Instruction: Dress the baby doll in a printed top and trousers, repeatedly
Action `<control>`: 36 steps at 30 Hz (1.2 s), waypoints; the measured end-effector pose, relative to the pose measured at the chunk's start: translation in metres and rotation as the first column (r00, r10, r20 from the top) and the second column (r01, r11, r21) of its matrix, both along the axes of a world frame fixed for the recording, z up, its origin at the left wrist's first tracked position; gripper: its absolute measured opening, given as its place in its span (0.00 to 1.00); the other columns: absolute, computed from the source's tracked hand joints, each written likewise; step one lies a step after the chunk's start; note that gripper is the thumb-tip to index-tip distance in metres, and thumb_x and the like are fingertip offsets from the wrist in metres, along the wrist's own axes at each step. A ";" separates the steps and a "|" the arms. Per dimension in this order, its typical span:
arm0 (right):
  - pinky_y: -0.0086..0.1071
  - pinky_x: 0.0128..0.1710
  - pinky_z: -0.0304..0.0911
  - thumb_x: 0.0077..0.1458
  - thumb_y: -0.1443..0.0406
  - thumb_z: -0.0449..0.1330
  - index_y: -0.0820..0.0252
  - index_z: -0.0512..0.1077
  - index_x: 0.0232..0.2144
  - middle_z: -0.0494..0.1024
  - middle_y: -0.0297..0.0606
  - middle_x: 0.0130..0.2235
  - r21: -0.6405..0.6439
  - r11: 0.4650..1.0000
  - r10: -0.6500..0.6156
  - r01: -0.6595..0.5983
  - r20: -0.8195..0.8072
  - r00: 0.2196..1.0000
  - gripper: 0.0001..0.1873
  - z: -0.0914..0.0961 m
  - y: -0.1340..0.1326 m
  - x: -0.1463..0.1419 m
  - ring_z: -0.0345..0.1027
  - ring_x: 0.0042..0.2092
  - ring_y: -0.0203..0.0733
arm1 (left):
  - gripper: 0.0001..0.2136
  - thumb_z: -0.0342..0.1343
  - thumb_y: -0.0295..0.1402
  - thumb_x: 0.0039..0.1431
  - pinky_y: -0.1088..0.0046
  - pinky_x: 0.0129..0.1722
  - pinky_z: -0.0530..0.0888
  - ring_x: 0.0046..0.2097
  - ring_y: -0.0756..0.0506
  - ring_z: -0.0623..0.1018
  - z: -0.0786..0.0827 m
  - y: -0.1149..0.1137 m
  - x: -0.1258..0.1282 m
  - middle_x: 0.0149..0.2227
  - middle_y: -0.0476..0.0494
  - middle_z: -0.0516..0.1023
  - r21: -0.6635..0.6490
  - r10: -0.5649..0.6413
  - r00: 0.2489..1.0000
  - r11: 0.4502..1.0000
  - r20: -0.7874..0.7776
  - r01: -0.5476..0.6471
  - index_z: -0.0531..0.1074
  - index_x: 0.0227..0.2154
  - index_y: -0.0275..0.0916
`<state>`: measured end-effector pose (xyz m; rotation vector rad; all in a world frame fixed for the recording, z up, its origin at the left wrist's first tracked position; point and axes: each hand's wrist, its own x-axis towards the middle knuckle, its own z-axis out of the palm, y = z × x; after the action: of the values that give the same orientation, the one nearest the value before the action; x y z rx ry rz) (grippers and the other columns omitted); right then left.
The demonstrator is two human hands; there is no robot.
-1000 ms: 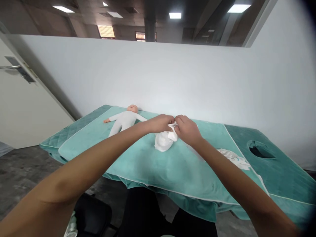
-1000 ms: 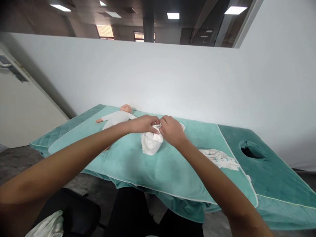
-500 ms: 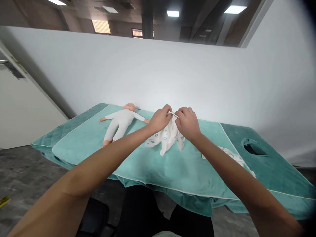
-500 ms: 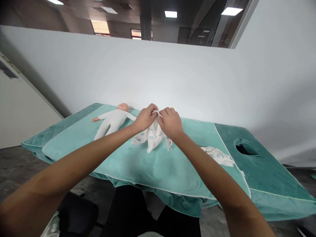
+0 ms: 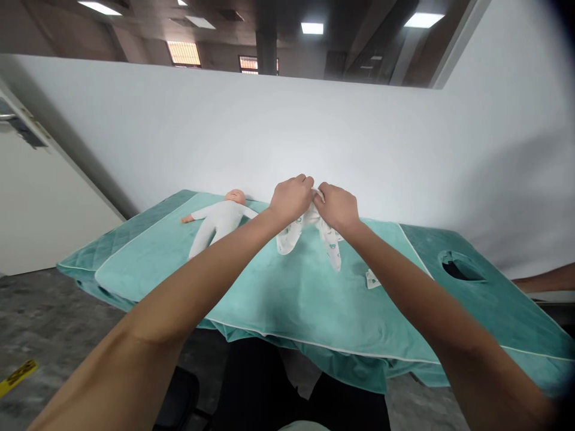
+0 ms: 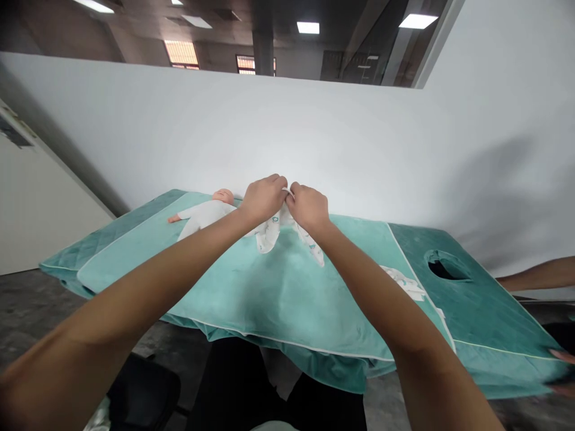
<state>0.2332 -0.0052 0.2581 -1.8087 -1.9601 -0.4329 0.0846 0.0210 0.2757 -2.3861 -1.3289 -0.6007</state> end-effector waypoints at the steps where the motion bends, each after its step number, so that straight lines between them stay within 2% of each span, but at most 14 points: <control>1: 0.33 0.35 0.56 0.66 0.61 0.47 0.57 0.71 0.44 0.78 0.44 0.40 -0.001 1.000 0.004 -0.004 -0.025 1.000 0.14 -0.003 0.003 0.001 0.69 0.39 0.47 | 0.12 0.44 0.25 0.65 0.66 0.35 0.69 0.42 0.40 0.78 0.004 -0.003 0.001 0.44 0.37 0.76 -0.005 -0.005 1.000 1.000 0.008 0.005 0.72 0.44 0.36; 4: 0.33 0.36 0.56 0.63 0.64 0.50 0.56 0.72 0.45 0.79 0.44 0.40 -0.055 0.998 -0.046 0.042 -0.064 0.997 0.12 -0.014 0.011 0.017 0.70 0.39 0.48 | 0.15 0.43 0.21 0.63 0.66 0.37 0.69 0.45 0.40 0.77 0.012 -0.005 -0.008 0.44 0.36 0.76 -0.015 0.016 1.000 1.000 0.001 -0.016 0.72 0.45 0.36; 7: 0.33 0.36 0.57 0.58 0.67 0.53 0.57 0.73 0.44 0.79 0.45 0.40 -0.171 0.983 -0.088 0.065 -0.129 0.988 0.14 -0.023 0.009 0.032 0.70 0.40 0.48 | 0.17 0.45 0.17 0.59 0.65 0.38 0.69 0.47 0.39 0.76 0.007 0.004 -0.023 0.44 0.35 0.76 -0.017 0.049 0.998 0.999 -0.035 -0.050 0.73 0.45 0.36; 10: 0.31 0.34 0.57 0.55 0.67 0.54 0.56 0.75 0.41 0.80 0.40 0.39 -0.245 0.965 0.028 -0.092 -0.252 0.967 0.13 -0.028 0.000 0.035 0.70 0.38 0.44 | 0.19 0.46 0.16 0.55 0.66 0.38 0.69 0.48 0.39 0.75 -0.008 0.012 -0.027 0.45 0.36 0.76 -0.021 0.015 0.995 1.000 -0.104 -0.017 0.73 0.45 0.37; 13: 0.30 0.32 0.55 0.53 0.68 0.52 0.56 0.75 0.35 0.79 0.36 0.36 -0.242 0.949 0.129 -0.201 -0.286 0.950 0.12 -0.035 -0.006 0.039 0.69 0.36 0.41 | 0.19 0.46 0.15 0.54 0.67 0.37 0.69 0.48 0.39 0.76 -0.022 0.008 -0.022 0.44 0.37 0.77 -0.050 -0.034 0.988 0.998 -0.148 0.027 0.73 0.44 0.38; 16: 0.30 0.32 0.55 0.54 0.68 0.51 0.56 0.75 0.36 0.79 0.37 0.36 -0.232 0.963 0.073 -0.139 -0.274 0.959 0.13 -0.045 -0.013 0.050 0.68 0.36 0.42 | 0.17 0.46 0.18 0.55 0.66 0.36 0.68 0.44 0.39 0.78 -0.028 -0.001 -0.015 0.40 0.39 0.78 -0.126 -0.033 0.995 0.992 -0.099 0.021 0.74 0.41 0.39; 21: 0.31 0.34 0.56 0.59 0.63 0.51 0.56 0.73 0.47 0.80 0.39 0.41 -0.252 0.967 -0.029 -0.032 -0.234 0.972 0.16 -0.073 -0.030 0.064 0.70 0.39 0.44 | 0.17 0.48 0.21 0.55 0.66 0.37 0.69 0.42 0.39 0.79 -0.025 -0.010 -0.016 0.38 0.41 0.80 -0.206 -0.009 1.000 0.978 -0.007 0.007 0.76 0.41 0.43; 25: 0.32 0.37 0.58 0.61 0.63 0.51 0.57 0.72 0.48 0.79 0.42 0.44 -0.259 0.965 -0.069 0.048 -0.072 0.995 0.16 -0.097 -0.035 0.066 0.70 0.41 0.45 | 0.17 0.47 0.24 0.56 0.63 0.41 0.71 0.44 0.37 0.79 -0.029 -0.005 -0.037 0.41 0.38 0.81 -0.258 0.030 1.000 0.966 0.008 -0.026 0.76 0.43 0.43; 27: 0.33 0.39 0.59 0.60 0.65 0.51 0.57 0.72 0.47 0.78 0.42 0.47 -0.228 0.971 -0.080 0.067 -0.050 0.996 0.15 -0.106 -0.033 0.069 0.70 0.44 0.46 | 0.16 0.47 0.27 0.58 0.62 0.42 0.71 0.45 0.36 0.79 -0.036 0.002 -0.053 0.43 0.37 0.81 -0.297 0.036 0.999 0.955 0.029 -0.026 0.76 0.45 0.42; 29: 0.33 0.42 0.60 0.59 0.66 0.52 0.57 0.72 0.45 0.78 0.42 0.47 -0.212 0.974 -0.109 0.084 -0.110 0.988 0.14 -0.112 -0.031 0.072 0.70 0.45 0.46 | 0.16 0.46 0.30 0.60 0.62 0.42 0.72 0.45 0.36 0.79 -0.045 0.011 -0.069 0.44 0.36 0.80 -0.359 0.043 0.997 0.933 0.072 -0.014 0.74 0.47 0.43; 32: 0.33 0.42 0.62 0.57 0.67 0.52 0.57 0.73 0.44 0.80 0.41 0.46 -0.189 0.976 -0.165 0.113 -0.292 0.942 0.15 -0.112 -0.029 0.080 0.70 0.45 0.46 | 0.15 0.46 0.37 0.64 0.64 0.44 0.72 0.47 0.38 0.78 -0.056 0.026 -0.089 0.46 0.38 0.80 -0.472 0.063 0.981 0.881 0.181 0.030 0.72 0.48 0.43; 34: 0.32 0.41 0.62 0.57 0.66 0.51 0.58 0.74 0.43 0.80 0.40 0.44 -0.178 0.979 -0.164 0.098 -0.412 0.896 0.15 -0.106 -0.033 0.088 0.71 0.43 0.45 | 0.14 0.46 0.40 0.64 0.67 0.45 0.72 0.47 0.39 0.78 -0.062 0.034 -0.096 0.46 0.40 0.80 -0.549 0.032 0.966 0.827 0.256 0.118 0.73 0.44 0.41; 36: 0.31 0.39 0.62 0.56 0.65 0.51 0.58 0.75 0.40 0.80 0.39 0.42 -0.189 0.981 -0.140 0.053 -0.484 0.864 0.14 -0.095 -0.040 0.095 0.71 0.42 0.44 | 0.15 0.46 0.42 0.64 0.69 0.44 0.72 0.46 0.41 0.78 -0.066 0.039 -0.099 0.45 0.41 0.80 -0.620 -0.032 0.946 0.749 0.322 0.236 0.74 0.39 0.39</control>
<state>0.3283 -0.0451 0.1629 -1.8916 -1.5850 0.1732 -0.0143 0.0595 0.2099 -3.0757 -1.7239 -0.6204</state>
